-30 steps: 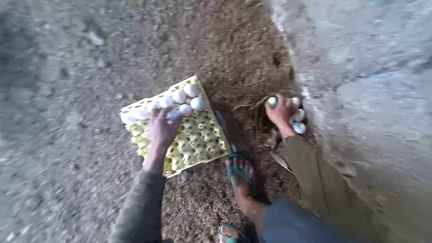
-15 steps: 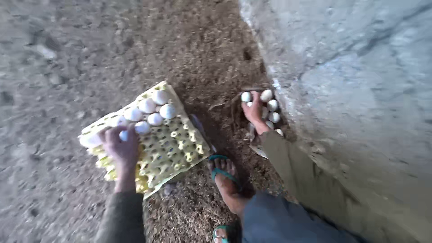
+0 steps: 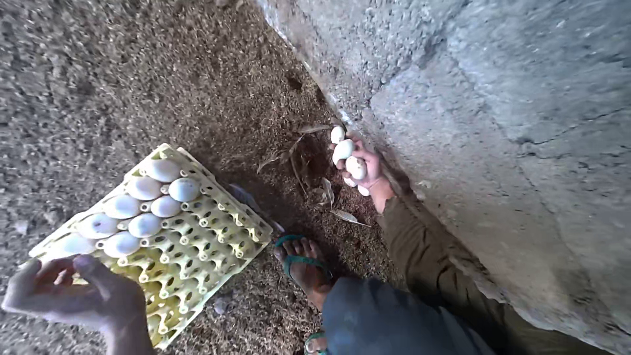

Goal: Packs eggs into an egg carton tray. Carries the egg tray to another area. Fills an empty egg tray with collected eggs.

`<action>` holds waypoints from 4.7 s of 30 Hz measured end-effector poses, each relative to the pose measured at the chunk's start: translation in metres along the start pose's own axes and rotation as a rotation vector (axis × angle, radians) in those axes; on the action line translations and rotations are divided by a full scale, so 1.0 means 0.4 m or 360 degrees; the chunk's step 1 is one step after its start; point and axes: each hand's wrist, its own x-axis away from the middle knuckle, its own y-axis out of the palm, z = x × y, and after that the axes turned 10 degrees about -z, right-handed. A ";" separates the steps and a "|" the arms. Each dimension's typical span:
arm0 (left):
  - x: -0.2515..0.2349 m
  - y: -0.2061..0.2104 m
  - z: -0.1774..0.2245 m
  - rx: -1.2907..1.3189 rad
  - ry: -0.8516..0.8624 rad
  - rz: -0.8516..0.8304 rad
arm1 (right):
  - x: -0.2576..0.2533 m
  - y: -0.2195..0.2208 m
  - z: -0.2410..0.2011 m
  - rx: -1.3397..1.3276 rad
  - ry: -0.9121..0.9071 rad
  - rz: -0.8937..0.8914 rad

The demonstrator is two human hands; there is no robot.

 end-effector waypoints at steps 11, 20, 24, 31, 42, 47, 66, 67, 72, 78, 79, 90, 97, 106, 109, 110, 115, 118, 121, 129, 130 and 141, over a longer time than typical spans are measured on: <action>0.128 0.130 0.140 0.0596 0.0480 -0.0296 | -0.172 0.118 -0.024 0.3243 0.0850 0.0350; 0.240 0.187 0.203 0.0904 0.0291 -0.0585 | -0.264 0.071 -0.044 0.4084 0.1116 -0.0240; 0.274 0.232 0.243 0.1098 0.0154 -0.0458 | -0.271 0.062 -0.050 0.4214 0.1207 -0.0521; 0.279 0.293 0.338 0.1322 -0.0216 -0.0522 | -0.260 0.106 -0.076 0.4278 0.1243 -0.0681; 0.253 0.373 0.400 0.1673 -0.0956 -0.0834 | -0.138 0.271 -0.136 0.2367 0.0913 -0.0725; 0.230 0.378 0.417 0.2419 -0.1161 -0.0835 | -0.003 0.440 -0.016 0.2163 0.0392 -0.0931; 0.265 0.208 0.275 0.2766 -0.0498 -0.0181 | 0.066 0.664 0.242 0.2693 -0.0939 -0.0780; 0.268 0.210 0.270 0.2746 -0.0486 -0.0168 | 0.064 0.666 0.248 0.2632 -0.0943 -0.0775; 0.254 0.183 0.259 0.2550 -0.0719 -0.0089 | 0.058 0.679 0.301 0.2108 -0.0976 -0.0790; 0.166 0.031 0.160 0.1667 -0.0932 -0.0142 | 0.040 0.654 0.202 0.1107 -0.0836 -0.0589; 0.144 -0.019 0.129 0.1266 -0.0921 -0.0215 | 0.023 0.620 0.166 0.1127 -0.0847 -0.0438; -0.088 -0.191 -0.233 -0.0936 -0.0671 -0.1077 | 0.061 -0.010 0.008 0.2573 0.0446 0.0704; -0.108 -0.148 -0.109 -0.1080 -0.0780 -0.1089 | 0.048 -0.036 0.059 0.2795 0.0874 0.0631; -0.145 -0.129 -0.032 -0.1283 -0.0956 -0.1143 | 0.111 0.017 0.118 0.2856 0.0911 0.0589; -0.142 -0.136 -0.046 -0.1281 -0.0975 -0.1132 | 0.134 0.003 0.141 0.2912 0.0873 0.0586; -0.142 -0.145 -0.049 -0.1242 -0.0980 -0.1117 | 0.135 -0.004 0.146 0.2923 0.0858 0.0583; -0.132 -0.208 -0.097 -0.0896 -0.0875 -0.1078 | 0.137 -0.037 0.155 0.2946 0.0774 0.0572; -0.110 -0.239 -0.137 -0.0648 -0.0684 -0.1042 | 0.142 -0.054 0.163 0.2959 0.0691 0.0568; -0.084 -0.227 -0.159 -0.0524 -0.0552 -0.1031 | 0.144 -0.061 0.164 0.2963 0.0657 0.0579; -0.027 -0.193 -0.185 -0.0472 -0.0220 -0.0431 | 0.147 -0.064 0.162 0.2936 0.0578 0.0549; -0.011 -0.178 -0.195 -0.0410 -0.0082 -0.0270 | 0.150 -0.067 0.160 0.2921 0.0535 0.0556; 0.065 -0.078 -0.236 -0.0183 0.0004 0.0052 | 0.124 0.010 0.065 0.1276 0.0117 0.0890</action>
